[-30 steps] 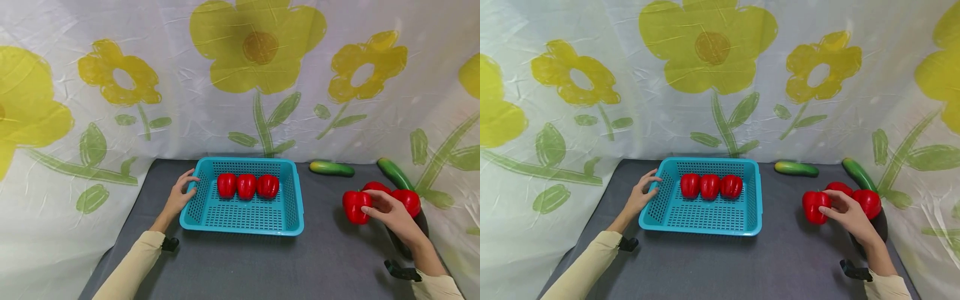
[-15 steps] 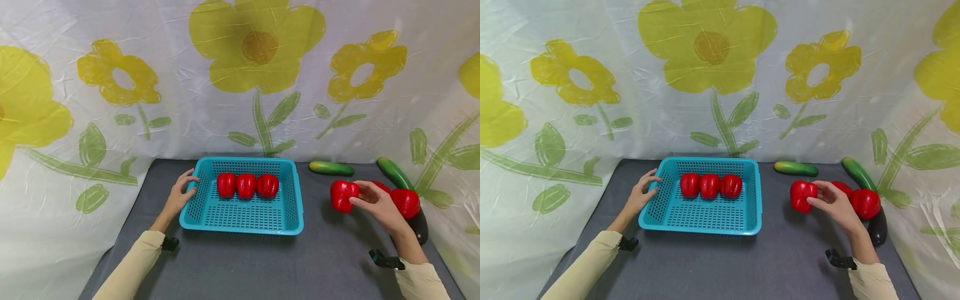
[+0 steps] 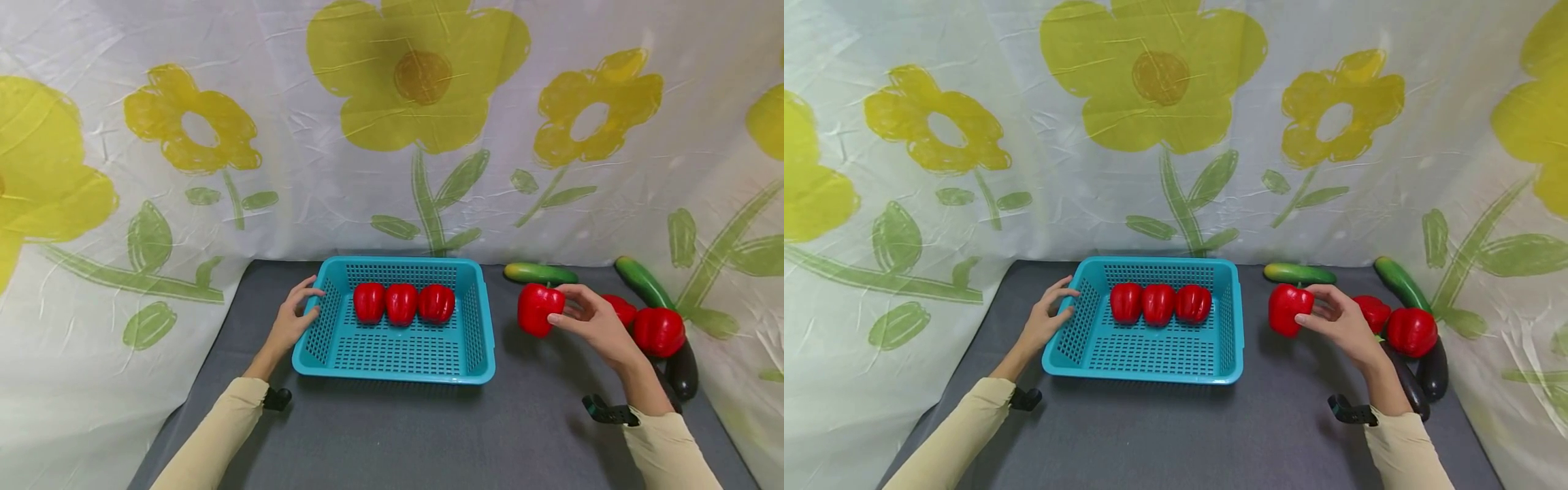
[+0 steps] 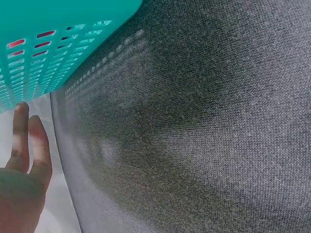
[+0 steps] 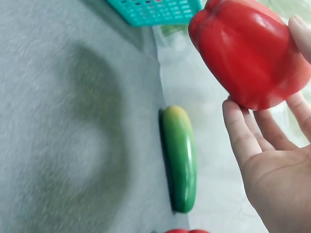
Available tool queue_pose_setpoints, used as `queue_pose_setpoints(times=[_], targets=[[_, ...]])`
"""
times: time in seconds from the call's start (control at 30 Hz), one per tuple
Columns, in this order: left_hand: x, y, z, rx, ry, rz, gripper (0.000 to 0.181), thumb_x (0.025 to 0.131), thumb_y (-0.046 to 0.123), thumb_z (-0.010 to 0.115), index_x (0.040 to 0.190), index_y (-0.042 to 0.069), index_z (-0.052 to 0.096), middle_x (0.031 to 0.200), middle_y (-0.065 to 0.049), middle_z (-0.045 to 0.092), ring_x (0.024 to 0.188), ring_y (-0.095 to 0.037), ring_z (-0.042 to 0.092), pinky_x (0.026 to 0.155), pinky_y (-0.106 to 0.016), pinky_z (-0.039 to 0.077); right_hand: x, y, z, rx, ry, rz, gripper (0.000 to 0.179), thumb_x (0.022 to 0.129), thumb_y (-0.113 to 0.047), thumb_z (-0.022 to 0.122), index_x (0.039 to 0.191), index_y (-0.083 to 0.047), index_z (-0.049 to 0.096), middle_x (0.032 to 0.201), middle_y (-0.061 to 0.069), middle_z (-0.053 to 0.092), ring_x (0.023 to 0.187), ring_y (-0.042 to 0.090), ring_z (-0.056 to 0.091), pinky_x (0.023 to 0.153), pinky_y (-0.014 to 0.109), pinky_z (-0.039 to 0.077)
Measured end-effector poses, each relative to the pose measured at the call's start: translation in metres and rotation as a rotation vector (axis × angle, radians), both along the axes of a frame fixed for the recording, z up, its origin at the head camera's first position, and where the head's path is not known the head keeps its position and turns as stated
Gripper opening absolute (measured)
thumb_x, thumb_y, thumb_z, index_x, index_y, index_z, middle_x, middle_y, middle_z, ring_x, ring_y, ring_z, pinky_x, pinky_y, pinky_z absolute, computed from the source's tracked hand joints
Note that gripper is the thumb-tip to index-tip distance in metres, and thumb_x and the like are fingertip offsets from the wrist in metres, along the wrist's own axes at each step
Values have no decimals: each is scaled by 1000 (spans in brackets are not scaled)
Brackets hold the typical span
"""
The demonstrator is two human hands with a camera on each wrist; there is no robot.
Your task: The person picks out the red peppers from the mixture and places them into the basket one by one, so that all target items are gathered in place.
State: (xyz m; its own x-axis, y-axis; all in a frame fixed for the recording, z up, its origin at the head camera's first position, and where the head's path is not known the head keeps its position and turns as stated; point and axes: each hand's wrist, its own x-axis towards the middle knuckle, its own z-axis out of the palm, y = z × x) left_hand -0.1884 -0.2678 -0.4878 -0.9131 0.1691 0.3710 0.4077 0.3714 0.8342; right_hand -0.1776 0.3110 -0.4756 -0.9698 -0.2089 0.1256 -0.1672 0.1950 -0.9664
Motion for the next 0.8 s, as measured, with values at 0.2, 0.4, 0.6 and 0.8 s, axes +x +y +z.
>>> queue_pose_setpoints(times=[0.2,0.4,0.6,0.8], targets=[[-2,-1,-2,2,-12,6,27,93,-16,56,120,-18,59,153,-33,33,136,-58,32,99,-72,34,-8,-12,7,-4,23,28,52,94,-3,71,142,-5,52,136,5,55,116,25,59,84,33,55],[-3,-1,-2,9,-25,14,28,93,-15,56,121,-17,59,154,-32,32,136,-56,32,97,-72,35,-19,-26,11,-40,39,85,53,95,-2,69,144,-4,49,136,8,53,112,21,63,82,37,56],[-2,0,-2,-6,-17,23,28,93,-15,56,121,-16,59,153,-32,33,136,-56,32,97,-70,36,-28,-42,16,-163,-6,185,58,95,3,65,148,-4,44,139,16,48,116,28,61,81,53,54],[0,0,-3,-16,-9,26,28,93,-16,56,121,-16,60,153,-33,33,139,-55,29,96,-69,35,-33,-57,19,-254,-36,286,59,99,5,59,153,-10,39,145,19,41,125,35,51,79,59,53]])
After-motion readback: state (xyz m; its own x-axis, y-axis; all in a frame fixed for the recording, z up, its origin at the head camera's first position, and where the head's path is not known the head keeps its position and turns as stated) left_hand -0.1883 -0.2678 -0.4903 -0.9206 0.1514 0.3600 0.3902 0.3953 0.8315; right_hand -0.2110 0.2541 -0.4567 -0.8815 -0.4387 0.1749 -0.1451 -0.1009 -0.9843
